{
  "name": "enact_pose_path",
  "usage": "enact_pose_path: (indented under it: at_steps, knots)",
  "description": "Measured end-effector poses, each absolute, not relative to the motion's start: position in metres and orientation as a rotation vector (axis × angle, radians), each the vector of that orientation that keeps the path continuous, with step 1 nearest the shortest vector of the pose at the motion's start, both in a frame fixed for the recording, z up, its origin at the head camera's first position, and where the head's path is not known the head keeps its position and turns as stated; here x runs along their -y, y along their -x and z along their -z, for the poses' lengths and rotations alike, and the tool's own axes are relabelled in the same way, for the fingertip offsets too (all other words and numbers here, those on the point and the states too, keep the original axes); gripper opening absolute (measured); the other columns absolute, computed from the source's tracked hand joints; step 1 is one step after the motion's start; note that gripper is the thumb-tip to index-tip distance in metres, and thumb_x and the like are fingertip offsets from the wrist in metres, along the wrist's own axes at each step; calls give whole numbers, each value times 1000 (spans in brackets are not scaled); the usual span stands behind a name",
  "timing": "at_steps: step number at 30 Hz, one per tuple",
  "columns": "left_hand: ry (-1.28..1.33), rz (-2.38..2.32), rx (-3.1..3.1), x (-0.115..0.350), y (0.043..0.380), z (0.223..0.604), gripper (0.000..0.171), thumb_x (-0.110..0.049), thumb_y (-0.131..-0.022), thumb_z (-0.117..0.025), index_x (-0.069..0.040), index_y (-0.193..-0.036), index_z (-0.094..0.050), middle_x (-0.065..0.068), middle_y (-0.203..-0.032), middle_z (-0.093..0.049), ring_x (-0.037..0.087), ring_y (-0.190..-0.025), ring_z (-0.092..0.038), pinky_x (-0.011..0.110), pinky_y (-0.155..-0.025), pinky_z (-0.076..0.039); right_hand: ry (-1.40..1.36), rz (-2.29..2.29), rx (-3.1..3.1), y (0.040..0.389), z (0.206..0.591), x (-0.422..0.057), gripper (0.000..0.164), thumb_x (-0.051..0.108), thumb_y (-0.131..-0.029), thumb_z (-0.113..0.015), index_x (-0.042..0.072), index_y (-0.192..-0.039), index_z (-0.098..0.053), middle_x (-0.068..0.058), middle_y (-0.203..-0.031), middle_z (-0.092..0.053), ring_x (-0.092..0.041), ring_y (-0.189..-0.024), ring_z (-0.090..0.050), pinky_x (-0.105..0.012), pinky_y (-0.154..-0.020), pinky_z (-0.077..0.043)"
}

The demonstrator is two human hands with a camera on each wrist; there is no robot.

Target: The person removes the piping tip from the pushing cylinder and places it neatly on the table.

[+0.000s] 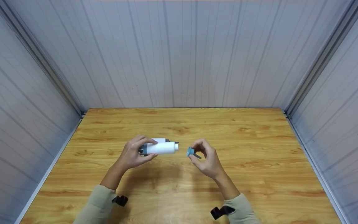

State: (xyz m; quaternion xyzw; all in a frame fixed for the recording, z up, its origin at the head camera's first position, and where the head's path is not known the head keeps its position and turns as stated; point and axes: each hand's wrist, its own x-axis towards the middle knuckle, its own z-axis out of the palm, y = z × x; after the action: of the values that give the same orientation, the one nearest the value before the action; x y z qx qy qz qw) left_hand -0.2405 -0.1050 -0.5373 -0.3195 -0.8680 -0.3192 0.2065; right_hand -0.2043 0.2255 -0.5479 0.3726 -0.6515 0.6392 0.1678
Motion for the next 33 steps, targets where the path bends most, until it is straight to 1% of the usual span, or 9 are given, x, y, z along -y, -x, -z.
enact_pose_path:
  at_steps: [7, 12, 15, 18, 25, 28, 33]
  knots:
    - [882, 947, 2510, 108, 243, 545, 35, -28, -90, -97, -18, -119, -82, 11, -121, -81, 33, -116, -75, 53, -94, -67, -1040, -1788, 1893, 204, 550, -226, 30, -32, -88, -59, -21, -115, -52, 11, -118, -68, 1, -105, -70, -17, -93, -60]
    - [853, 1023, 2574, 112, 245, 552, 36, -24, -89, -98, -18, -121, -81, 12, -125, -80, 37, -123, -72, 58, -100, -65, -1062, -1791, 1870, 206, 552, -226, 29, -31, -88, -59, -21, -115, -52, 5, -115, -68, 0, -105, -70, -17, -92, -60]
    - [844, 1024, 2593, 115, 246, 558, 37, -22, -89, -98, -18, -120, -80, 12, -125, -79, 36, -123, -71, 58, -101, -64, -1069, -1792, 1862, 206, 553, -225, 30, -31, -88, -59, -21, -115, -52, 4, -115, -68, -1, -104, -70, -16, -91, -60]
    - [833, 1006, 2607, 118, 248, 564, 38, -23, -88, -99, -17, -120, -80, 12, -123, -79, 36, -122, -70, 58, -102, -63, -1072, -1796, 1857, 205, 554, -224, 30, -31, -87, -59, -22, -115, -52, 5, -115, -68, -1, -104, -70, -16, -91, -60]
    - [787, 1048, 2665, 124, 251, 577, 38, -20, -88, -99, -17, -121, -80, 12, -127, -76, 35, -126, -68, 60, -109, -59, -1057, -1809, 1868, 204, 554, -223, 30, -31, -87, -58, -21, -115, -52, 7, -115, -68, 0, -103, -70, -16, -90, -60]
    - [765, 1069, 2703, 127, 252, 582, 38, -19, -88, -99, -16, -120, -80, 13, -128, -76, 35, -125, -67, 61, -110, -57, -1052, -1815, 1870, 204, 554, -223, 30, -31, -87, -58, -22, -115, -52, 9, -116, -68, 1, -104, -70, -16, -92, -60]
    - [734, 1100, 2758, 131, 253, 589, 35, -19, -89, -97, -16, -120, -79, 13, -131, -75, 37, -129, -65, 62, -113, -54, -1074, -1817, 1840, 204, 554, -222, 31, -33, -87, -57, -23, -116, -52, 7, -117, -69, -1, -104, -70, -16, -95, -60]
